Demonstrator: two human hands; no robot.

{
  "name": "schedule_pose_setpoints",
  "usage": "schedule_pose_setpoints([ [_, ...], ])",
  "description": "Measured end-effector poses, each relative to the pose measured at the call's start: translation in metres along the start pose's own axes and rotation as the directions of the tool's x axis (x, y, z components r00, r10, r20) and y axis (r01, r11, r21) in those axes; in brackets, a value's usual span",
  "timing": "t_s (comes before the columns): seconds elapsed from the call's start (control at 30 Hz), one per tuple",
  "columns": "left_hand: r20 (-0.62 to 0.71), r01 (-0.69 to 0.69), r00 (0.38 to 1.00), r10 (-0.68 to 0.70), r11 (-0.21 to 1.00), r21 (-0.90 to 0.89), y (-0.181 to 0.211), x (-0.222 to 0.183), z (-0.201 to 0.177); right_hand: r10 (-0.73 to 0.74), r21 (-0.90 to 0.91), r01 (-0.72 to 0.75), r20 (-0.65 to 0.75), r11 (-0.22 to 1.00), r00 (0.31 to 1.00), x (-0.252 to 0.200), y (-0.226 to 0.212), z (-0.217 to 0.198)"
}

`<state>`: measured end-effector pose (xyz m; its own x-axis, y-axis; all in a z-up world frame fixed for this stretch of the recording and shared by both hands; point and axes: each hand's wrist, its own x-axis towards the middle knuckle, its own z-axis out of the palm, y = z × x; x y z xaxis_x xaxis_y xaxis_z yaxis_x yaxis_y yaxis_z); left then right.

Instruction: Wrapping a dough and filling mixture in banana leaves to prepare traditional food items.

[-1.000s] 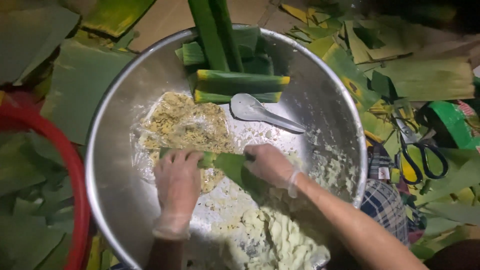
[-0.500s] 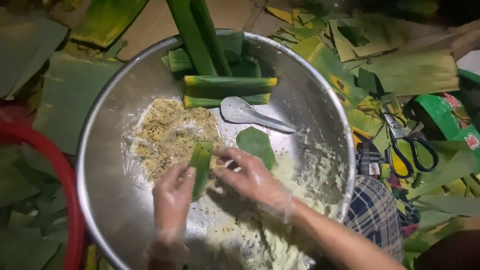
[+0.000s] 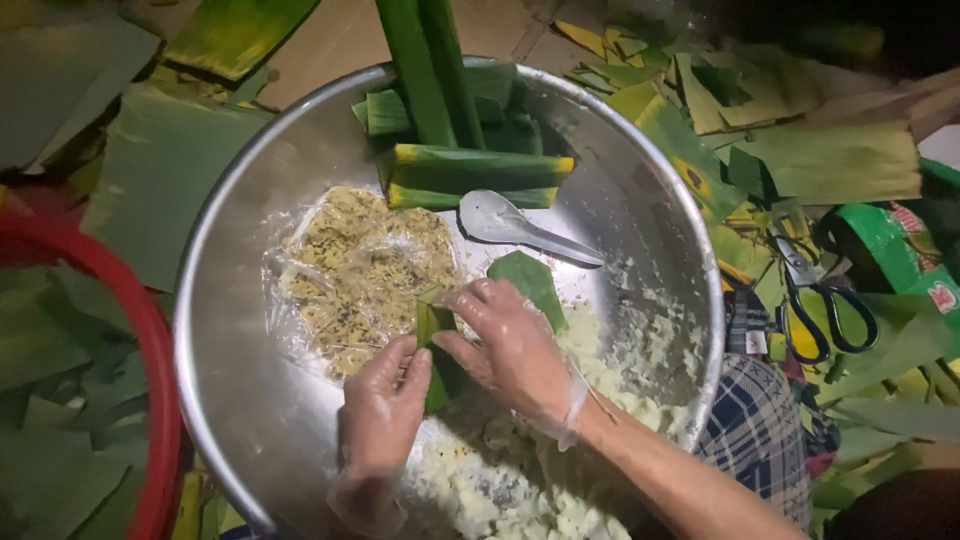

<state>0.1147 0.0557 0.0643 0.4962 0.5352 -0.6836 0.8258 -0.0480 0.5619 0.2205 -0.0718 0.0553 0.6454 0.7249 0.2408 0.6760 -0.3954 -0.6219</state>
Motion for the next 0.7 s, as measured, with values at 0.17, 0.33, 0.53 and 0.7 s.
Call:
schedule_pose_setpoints([
  [0.17,-0.052,-0.318,0.943,0.327,0.938,0.139,-0.027,0.021,0.012,0.243,0.213,-0.308,0.285,0.927,0.927,0.006,0.023,0.007],
  [0.33,0.19,-0.475,0.808,0.558,0.807,-0.35,-0.024,0.024,0.009,0.23,0.53,-0.51,0.506,0.677,0.831,0.004,0.033,-0.002],
  [0.53,0.431,-0.024,0.77,0.471,0.696,-0.718,-0.034,0.045,0.014,0.187,0.647,-0.608,0.599,0.46,0.779,0.011,0.031,-0.013],
  [0.7,0.446,-0.041,0.766,0.463,0.727,-0.686,-0.02,0.036,0.006,0.321,0.595,-0.662,0.584,0.456,0.746,0.012,0.044,-0.015],
])
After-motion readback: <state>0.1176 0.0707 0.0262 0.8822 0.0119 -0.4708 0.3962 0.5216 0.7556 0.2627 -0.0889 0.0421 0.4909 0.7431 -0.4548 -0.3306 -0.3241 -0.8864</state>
